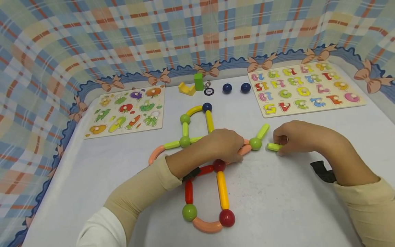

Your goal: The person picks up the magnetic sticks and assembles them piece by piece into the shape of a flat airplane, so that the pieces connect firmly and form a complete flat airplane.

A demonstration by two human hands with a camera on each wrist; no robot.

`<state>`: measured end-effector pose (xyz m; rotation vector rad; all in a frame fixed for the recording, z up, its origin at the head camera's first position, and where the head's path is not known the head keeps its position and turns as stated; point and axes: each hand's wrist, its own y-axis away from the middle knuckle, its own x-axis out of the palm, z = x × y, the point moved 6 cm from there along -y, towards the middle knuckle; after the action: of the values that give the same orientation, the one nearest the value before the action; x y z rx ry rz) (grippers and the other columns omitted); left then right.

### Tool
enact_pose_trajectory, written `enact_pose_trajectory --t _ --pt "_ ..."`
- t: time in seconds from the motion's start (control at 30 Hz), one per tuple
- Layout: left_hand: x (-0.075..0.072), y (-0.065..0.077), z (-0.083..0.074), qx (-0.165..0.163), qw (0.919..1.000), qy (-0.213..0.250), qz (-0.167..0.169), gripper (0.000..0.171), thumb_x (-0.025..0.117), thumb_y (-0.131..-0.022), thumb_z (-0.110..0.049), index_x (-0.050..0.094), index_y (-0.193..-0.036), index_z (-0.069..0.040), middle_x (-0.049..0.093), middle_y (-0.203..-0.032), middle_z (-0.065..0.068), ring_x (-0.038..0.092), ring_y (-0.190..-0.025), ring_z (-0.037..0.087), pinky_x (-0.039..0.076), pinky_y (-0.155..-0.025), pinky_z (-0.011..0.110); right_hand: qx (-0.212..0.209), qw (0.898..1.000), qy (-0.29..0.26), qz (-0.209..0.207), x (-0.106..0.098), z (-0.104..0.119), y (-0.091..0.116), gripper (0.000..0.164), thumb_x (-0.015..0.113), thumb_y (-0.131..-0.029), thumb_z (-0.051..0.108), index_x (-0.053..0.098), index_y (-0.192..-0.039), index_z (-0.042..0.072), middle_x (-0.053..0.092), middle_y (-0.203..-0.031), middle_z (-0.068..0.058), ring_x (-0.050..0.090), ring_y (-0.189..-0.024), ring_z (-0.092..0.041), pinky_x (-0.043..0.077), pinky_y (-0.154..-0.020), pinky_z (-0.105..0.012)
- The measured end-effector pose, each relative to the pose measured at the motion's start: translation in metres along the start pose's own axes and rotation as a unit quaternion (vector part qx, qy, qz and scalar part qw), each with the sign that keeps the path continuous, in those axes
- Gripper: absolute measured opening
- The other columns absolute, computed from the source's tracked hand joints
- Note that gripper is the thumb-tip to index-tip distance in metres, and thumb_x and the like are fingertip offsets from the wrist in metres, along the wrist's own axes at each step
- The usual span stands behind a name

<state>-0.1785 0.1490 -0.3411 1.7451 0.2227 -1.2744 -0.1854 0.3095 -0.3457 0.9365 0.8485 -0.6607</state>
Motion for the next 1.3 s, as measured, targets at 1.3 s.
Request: enact_pose_trajectory --t 1.3 --pt "0.003 0.0 -0.002 0.006 0.9999 -0.01 -0.001 0.027 0.059 -0.083 -0.046 0.053 -0.095 -0.023 0.057 -0.074 -0.005 0.054 -0.062 0.011 0.041 -0.054 0.022 -0.014 0.997 -0.008 -0.081 -0.098 -0.035 -0.132 0.057 0.061 -0.085 0.016 0.036 -0.136 0.007 0.032 -0.136 -0.025 0.045 -0.109 -0.04 0.037 -0.084 -0.054"
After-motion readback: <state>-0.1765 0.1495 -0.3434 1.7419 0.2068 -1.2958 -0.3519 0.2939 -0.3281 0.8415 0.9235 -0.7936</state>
